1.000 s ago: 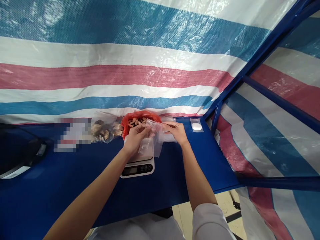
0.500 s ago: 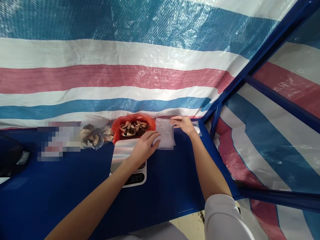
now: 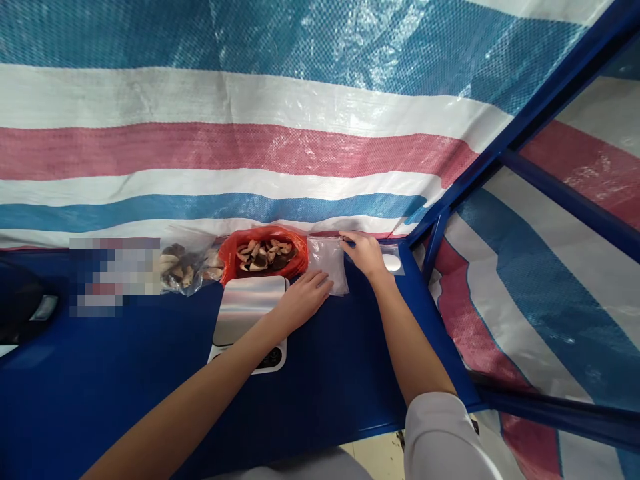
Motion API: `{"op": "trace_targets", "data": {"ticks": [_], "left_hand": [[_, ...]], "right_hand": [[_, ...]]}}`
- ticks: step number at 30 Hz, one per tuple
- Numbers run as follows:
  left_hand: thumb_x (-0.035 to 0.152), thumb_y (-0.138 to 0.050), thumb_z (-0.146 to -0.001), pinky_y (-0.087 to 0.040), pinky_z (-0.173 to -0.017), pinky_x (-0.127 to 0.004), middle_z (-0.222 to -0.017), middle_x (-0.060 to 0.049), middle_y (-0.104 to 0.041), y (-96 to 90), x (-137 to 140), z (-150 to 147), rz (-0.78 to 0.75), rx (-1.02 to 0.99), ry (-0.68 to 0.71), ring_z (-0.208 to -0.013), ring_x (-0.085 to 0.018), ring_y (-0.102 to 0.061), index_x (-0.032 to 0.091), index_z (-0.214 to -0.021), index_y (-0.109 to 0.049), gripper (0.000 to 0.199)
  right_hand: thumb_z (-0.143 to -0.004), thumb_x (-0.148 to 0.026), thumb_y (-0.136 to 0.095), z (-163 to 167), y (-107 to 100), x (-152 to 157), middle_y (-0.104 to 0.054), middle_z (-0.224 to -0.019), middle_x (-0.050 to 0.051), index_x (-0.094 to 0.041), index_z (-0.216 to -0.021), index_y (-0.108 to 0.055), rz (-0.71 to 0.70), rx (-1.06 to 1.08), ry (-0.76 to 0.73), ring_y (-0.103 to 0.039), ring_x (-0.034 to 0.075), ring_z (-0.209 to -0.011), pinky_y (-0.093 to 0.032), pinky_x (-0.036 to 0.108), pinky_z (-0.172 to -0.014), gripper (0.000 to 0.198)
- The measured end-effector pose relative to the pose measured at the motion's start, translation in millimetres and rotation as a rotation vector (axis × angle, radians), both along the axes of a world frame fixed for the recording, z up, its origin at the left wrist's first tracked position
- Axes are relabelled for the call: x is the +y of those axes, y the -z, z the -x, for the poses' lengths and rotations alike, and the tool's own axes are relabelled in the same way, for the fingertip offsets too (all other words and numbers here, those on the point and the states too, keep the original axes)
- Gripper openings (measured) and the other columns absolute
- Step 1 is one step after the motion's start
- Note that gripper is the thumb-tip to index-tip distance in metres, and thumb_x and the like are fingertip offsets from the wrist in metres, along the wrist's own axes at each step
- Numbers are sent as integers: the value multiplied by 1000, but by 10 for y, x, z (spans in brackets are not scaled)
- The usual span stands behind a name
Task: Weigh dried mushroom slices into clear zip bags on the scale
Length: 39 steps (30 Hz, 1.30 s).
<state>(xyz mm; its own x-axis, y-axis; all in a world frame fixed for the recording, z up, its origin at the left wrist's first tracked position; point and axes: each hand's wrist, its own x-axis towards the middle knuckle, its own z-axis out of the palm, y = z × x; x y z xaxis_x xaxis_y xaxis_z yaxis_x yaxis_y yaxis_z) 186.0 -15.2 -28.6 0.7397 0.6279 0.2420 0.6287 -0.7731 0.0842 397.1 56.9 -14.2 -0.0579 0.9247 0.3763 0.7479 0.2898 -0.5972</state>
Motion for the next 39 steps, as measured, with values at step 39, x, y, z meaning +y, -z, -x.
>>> {"op": "trace_targets", "data": {"ticks": [39], "left_hand": [[31,-53,-99,-47,-107,-43,-125,-18,-66,48,-6,104,47,-22,-12,-124,-29,-61,15,-118,-66,28]], "right_hand": [[-99,-26,-52,185,295,-70,-72,-127,10,-17,-120,-73,-227,-471,-308,-62,29,-128,-51,44,-110,31]]}}
